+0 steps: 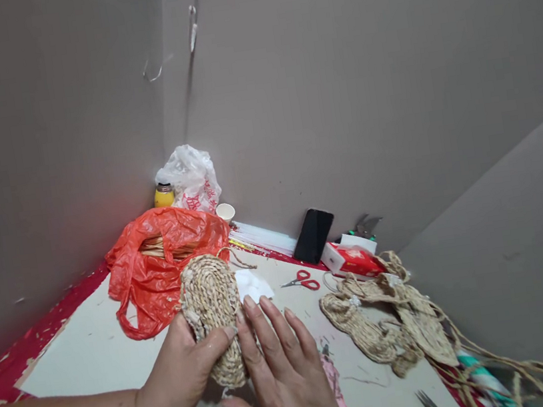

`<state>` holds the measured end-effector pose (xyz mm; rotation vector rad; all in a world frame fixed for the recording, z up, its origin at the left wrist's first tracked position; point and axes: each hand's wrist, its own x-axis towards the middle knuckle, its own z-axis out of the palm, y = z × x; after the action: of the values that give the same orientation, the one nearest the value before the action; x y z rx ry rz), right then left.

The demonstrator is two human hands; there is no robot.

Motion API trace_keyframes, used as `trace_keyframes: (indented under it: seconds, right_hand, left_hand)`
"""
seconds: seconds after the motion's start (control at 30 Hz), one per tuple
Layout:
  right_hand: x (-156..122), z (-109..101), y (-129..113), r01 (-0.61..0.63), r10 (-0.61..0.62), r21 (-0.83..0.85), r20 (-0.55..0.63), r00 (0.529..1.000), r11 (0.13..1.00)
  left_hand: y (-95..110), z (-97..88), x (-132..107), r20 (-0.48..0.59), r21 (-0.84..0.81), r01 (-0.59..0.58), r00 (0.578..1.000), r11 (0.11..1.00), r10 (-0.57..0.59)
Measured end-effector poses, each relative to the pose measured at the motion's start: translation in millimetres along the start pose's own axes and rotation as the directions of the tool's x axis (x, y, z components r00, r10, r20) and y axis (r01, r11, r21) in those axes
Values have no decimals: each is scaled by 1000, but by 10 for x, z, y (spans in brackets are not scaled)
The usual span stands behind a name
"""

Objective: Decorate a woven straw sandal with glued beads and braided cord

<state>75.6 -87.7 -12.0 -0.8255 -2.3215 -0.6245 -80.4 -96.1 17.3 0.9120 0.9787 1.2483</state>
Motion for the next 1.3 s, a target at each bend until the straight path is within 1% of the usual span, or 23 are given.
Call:
trace_keyframes:
  seconds: [0.1, 0.2, 0.37, 0.43, 0.47, 0.5, 0.57, 0.6, 0.63, 0.67, 0.7, 0.73, 0.77, 0.8, 0.83, 0.87, 0.9, 0.93, 1.03, 1.13, 1.2, 1.3]
  right_hand:
    - [52, -17, 17, 22, -23, 26, 8, 1000, 999]
    - [83, -54, 48, 26, -29, 58, 53, 998, 998]
    - [89, -101, 60, -49, 32, 136, 127, 991, 990]
    - [114, -150, 61, -81, 54, 187, 146, 988, 979]
    - [133, -191, 68, -92, 64, 219, 132, 989, 971]
    - [152, -245, 82, -99, 78, 256, 93, 993, 962]
    - [175, -383, 133, -128, 149, 343, -35, 988, 931]
    - [170, -457, 167, -180, 233, 391, -92, 968, 903]
    - [152, -526, 203, -262, 347, 435, -126, 929, 861]
    - [122, -582, 235, -365, 470, 473, -121, 874, 802]
    - [83, -621, 260, -474, 583, 500, -78, 809, 725]
    - [38, -638, 274, -564, 659, 517, -2, 752, 644]
    - [-8, -632, 272, -627, 695, 533, 99, 713, 568]
    - [-49, -608, 255, -666, 695, 552, 202, 690, 502]
    - [-83, -570, 224, -692, 675, 568, 295, 677, 445]
    - [-106, -526, 182, -706, 652, 582, 359, 668, 403]
    - [-119, -482, 136, -712, 635, 592, 394, 664, 377]
    - [-122, -443, 89, -712, 626, 601, 408, 664, 364]
    - [-92, -380, -15, -689, 612, 629, 398, 683, 360]
    - [-55, -373, -51, -682, 605, 642, 400, 688, 351]
    - [-41, -368, -57, -698, 608, 639, 425, 671, 324]
    - [-31, -342, -73, -739, 613, 628, 491, 619, 243]
  left_hand:
    - [23, 27, -11, -20, 22, 5, 1000, 1000, -4]
    - [41, 39, -16, -22, 18, -7, 1000, 1000, 8]
    - [24, 19, -43, -27, -50, 60, 998, 997, -61]
    - [3, 18, -56, -2, -63, 70, 998, 996, -71]
    - [-12, 20, -60, 19, -76, 85, 996, 993, -84]
    - [-30, 22, -60, 43, -97, 113, 993, 989, -109]
    - [-67, 23, -51, 84, -160, 189, 980, 969, -178]
    - [-83, 20, -44, 95, -193, 219, 974, 956, -204]
    - [-94, 15, -36, 105, -222, 235, 971, 946, -217]
    - [-101, 10, -30, 116, -244, 240, 969, 940, -218]
    - [-101, 6, -27, 128, -260, 238, 969, 936, -211]
    - [-96, 3, -26, 142, -268, 234, 969, 934, -202]
    - [-87, 3, -29, 157, -270, 231, 968, 935, -194]
    - [-75, 6, -34, 172, -266, 229, 967, 936, -187]
    - [-62, 12, -40, 180, -257, 227, 966, 939, -184]
    - [-49, 19, -47, 182, -243, 225, 966, 944, -183]
    - [-38, 27, -55, 180, -225, 222, 966, 949, -184]
    - [-30, 35, -62, 175, -206, 218, 967, 954, -184]
    - [-29, 48, -77, 163, -161, 194, 972, 968, -168]
    - [-50, 38, -82, 191, -127, 147, 974, 981, -121]
    - [-62, 25, -82, 215, -90, 104, 973, 990, -83]
    - [-67, 16, -81, 210, -17, 59, 976, 998, -54]
